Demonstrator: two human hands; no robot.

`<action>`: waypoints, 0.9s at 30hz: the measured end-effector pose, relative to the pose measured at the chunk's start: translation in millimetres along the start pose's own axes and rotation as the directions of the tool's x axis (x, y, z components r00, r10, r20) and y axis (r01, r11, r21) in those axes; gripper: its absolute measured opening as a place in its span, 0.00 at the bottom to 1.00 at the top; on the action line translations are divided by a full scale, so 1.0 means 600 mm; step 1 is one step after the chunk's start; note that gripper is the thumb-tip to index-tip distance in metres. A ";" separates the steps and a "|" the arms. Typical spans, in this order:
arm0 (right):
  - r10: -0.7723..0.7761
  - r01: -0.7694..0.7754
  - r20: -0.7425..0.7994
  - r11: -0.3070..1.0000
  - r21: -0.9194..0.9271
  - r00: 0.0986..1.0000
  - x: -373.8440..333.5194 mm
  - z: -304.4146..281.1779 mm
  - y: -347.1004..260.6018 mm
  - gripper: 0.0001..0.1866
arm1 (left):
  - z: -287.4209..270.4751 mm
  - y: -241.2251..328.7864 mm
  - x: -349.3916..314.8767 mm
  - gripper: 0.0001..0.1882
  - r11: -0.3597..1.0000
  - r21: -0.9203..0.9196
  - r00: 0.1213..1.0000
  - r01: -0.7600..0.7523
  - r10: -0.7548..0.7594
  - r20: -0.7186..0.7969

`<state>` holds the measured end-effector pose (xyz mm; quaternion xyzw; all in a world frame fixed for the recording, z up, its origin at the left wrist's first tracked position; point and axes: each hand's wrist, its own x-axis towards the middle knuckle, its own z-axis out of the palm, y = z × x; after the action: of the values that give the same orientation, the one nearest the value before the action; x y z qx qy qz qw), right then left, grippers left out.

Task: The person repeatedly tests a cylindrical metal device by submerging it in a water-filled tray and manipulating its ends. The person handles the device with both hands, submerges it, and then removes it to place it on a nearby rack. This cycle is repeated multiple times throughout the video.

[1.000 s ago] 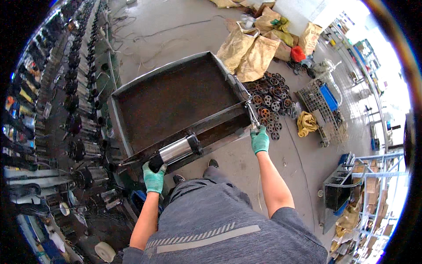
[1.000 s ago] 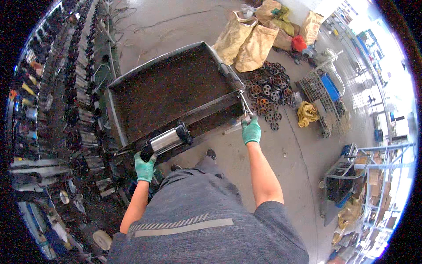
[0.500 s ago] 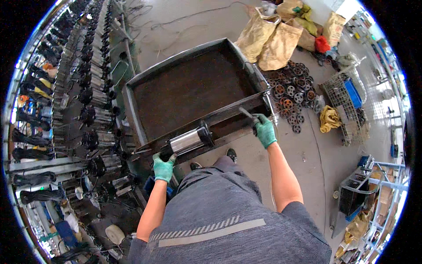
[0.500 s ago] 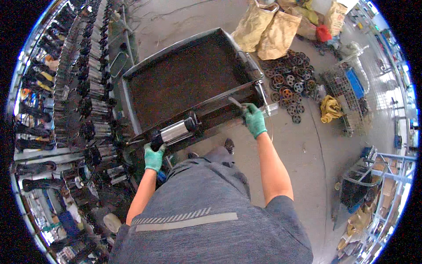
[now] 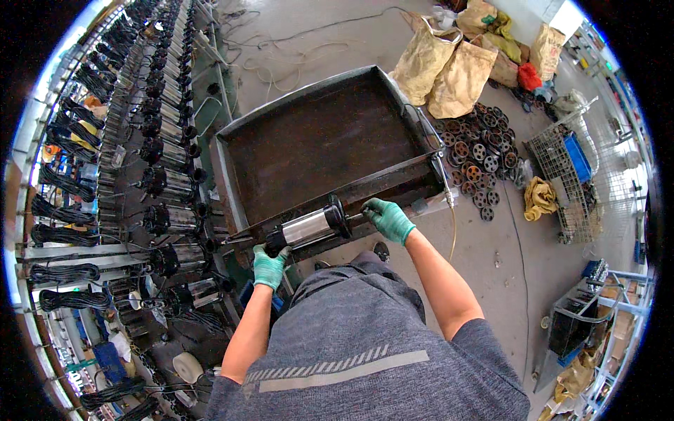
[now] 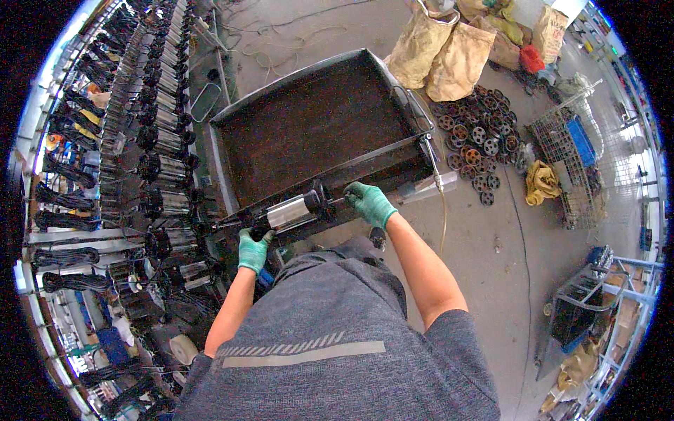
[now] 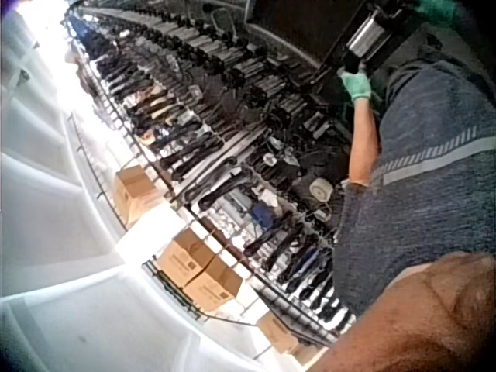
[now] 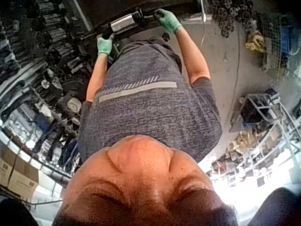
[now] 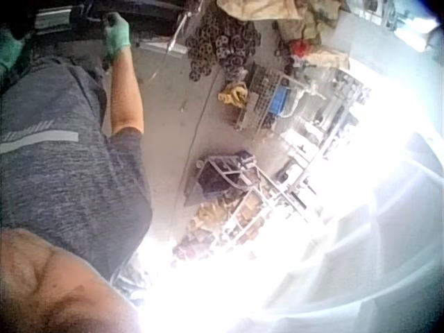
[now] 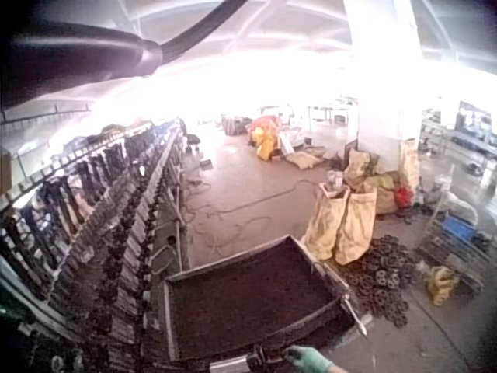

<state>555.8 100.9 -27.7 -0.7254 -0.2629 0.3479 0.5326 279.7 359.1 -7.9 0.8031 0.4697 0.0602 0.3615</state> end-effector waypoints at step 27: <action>0.339 -0.477 0.414 0.828 0.294 0.845 0.016 -0.046 -0.024 0.18 | -0.004 -0.004 0.000 0.41 0.997 -0.072 0.999 0.032 -0.029 0.046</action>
<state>582.9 96.2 -10.6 -0.5734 -0.1142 0.6211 0.5219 276.9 361.2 -7.6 0.7833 0.4712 0.0535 0.4019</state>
